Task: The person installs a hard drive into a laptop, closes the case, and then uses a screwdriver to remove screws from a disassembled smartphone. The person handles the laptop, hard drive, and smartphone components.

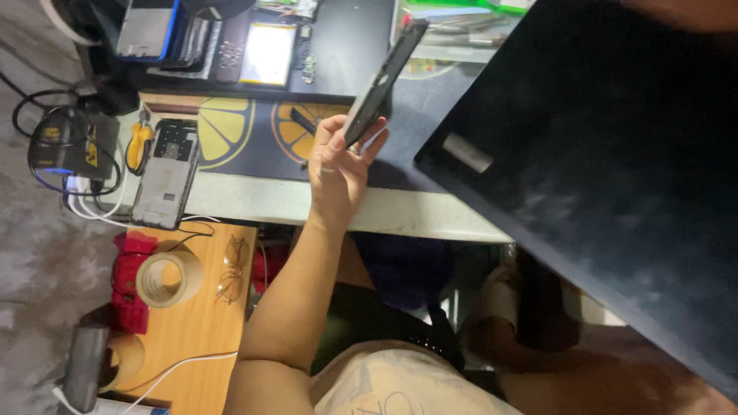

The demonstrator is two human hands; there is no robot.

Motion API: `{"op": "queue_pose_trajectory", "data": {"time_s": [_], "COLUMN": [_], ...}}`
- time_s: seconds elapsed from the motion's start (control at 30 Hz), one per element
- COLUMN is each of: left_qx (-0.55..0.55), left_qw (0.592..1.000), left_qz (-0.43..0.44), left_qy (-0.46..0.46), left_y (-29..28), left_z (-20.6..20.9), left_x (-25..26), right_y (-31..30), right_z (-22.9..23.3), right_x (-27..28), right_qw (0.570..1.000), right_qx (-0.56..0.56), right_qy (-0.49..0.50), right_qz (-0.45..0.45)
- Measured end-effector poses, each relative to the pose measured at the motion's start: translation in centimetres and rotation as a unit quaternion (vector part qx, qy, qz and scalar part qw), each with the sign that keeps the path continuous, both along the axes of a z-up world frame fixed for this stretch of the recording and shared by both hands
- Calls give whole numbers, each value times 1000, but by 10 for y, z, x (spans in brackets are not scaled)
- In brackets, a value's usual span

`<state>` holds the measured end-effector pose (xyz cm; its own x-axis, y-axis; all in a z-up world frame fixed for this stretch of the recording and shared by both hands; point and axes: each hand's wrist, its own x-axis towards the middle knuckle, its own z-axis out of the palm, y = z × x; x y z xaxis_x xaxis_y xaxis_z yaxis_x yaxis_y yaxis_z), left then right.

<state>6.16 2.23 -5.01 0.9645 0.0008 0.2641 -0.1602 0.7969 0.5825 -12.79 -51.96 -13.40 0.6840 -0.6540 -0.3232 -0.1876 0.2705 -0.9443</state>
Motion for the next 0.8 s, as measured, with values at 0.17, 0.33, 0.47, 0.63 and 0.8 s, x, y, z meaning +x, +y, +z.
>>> {"op": "queue_pose_trajectory", "data": {"time_s": [0.17,0.33,0.47,0.63,0.8], "left_qx": [117,331,499,564,558], "left_qw": [992,933,852,805,813], "left_qz": [39,17,30,54,40], "left_qy": [6,-141,-154,-175,-161], "left_y": [-6,-18,-22,-26,-27], "left_z": [-7,3,19,31,32], "left_x": [6,-8,-16,-18,-18], "right_y": [-10,0,-4,-14,-23], "right_z": [10,23,35,46,48], "right_x": [14,33,31,50,98], "right_qw": [998,988,974,949,920], "right_qx": [41,97,133,183,244], "right_qy": [-50,-115,-171,-242,-296], "right_qz": [-15,-30,-68,-89,-84]}}
